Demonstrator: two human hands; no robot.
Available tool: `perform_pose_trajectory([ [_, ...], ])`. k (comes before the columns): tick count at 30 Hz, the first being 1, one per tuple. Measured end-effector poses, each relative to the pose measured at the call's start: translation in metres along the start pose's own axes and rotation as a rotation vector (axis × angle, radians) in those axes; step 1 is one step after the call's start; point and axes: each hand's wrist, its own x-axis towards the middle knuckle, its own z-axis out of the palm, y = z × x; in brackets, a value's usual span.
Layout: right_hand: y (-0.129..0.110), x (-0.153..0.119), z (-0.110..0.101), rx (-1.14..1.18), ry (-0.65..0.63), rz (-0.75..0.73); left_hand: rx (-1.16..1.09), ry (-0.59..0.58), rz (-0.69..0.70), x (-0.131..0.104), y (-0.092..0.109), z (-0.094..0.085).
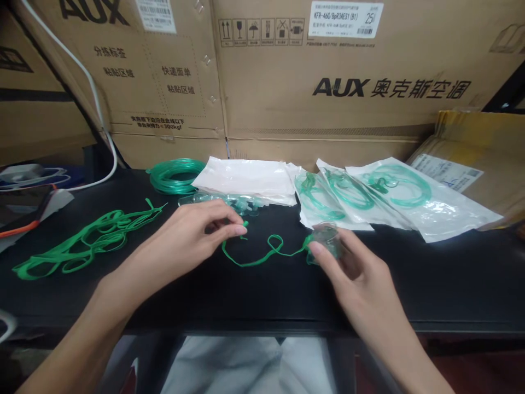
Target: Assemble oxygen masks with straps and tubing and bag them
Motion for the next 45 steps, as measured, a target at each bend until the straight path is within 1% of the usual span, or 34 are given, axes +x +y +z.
perform_pose_trajectory([
  [3, -0.004, -0.003, 0.007, 0.042, -0.055, -0.05, -0.055, -0.018, 0.063, -0.001, 0.016, 0.017],
  [7, -0.004, -0.006, 0.011, 0.037, -0.141, -0.158, -0.158, -0.005, 0.074, -0.001, 0.039, 0.038],
  [10, -0.001, -0.006, 0.01, 0.017, -0.191, -0.265, -0.203, -0.014, 0.074, -0.002, 0.049, 0.047],
  [13, 0.001, -0.006, 0.008, -0.036, -0.239, -0.365, -0.187, -0.014, 0.052, -0.003, 0.052, 0.051],
  [17, 0.0, -0.005, 0.007, -0.1, -0.254, -0.446, -0.122, 0.013, 0.122, -0.004, 0.05, 0.053],
  [21, -0.001, -0.006, 0.01, -0.107, -0.233, -0.437, -0.037, 0.003, 0.135, -0.004, 0.051, 0.051],
  [25, 0.002, -0.008, 0.011, -0.074, -0.174, -0.361, 0.109, -0.023, 0.202, -0.004, 0.052, 0.048],
  [28, 0.004, -0.009, 0.011, -0.025, -0.102, -0.269, 0.225, -0.036, 0.266, -0.006, 0.046, 0.044],
  [31, 0.003, -0.007, 0.01, 0.024, -0.011, -0.159, 0.273, -0.001, 0.26, -0.008, 0.037, 0.041],
  [33, 0.002, -0.007, 0.01, 0.039, -0.008, -0.134, 0.245, 0.017, 0.24, -0.009, 0.035, 0.04],
  [37, 0.003, -0.006, 0.011, 0.042, -0.087, -0.259, 0.117, 0.046, 0.21, -0.009, 0.043, 0.039],
  [39, 0.004, -0.006, 0.012, 0.037, -0.122, -0.296, 0.079, 0.07, 0.205, -0.007, 0.049, 0.04],
  [41, 0.003, -0.006, 0.011, 0.008, -0.16, -0.319, 0.073, 0.075, 0.226, -0.006, 0.052, 0.041],
  [45, -0.001, -0.007, 0.012, -0.067, -0.192, -0.396, 0.12, 0.041, 0.3, -0.003, 0.052, 0.046],
])
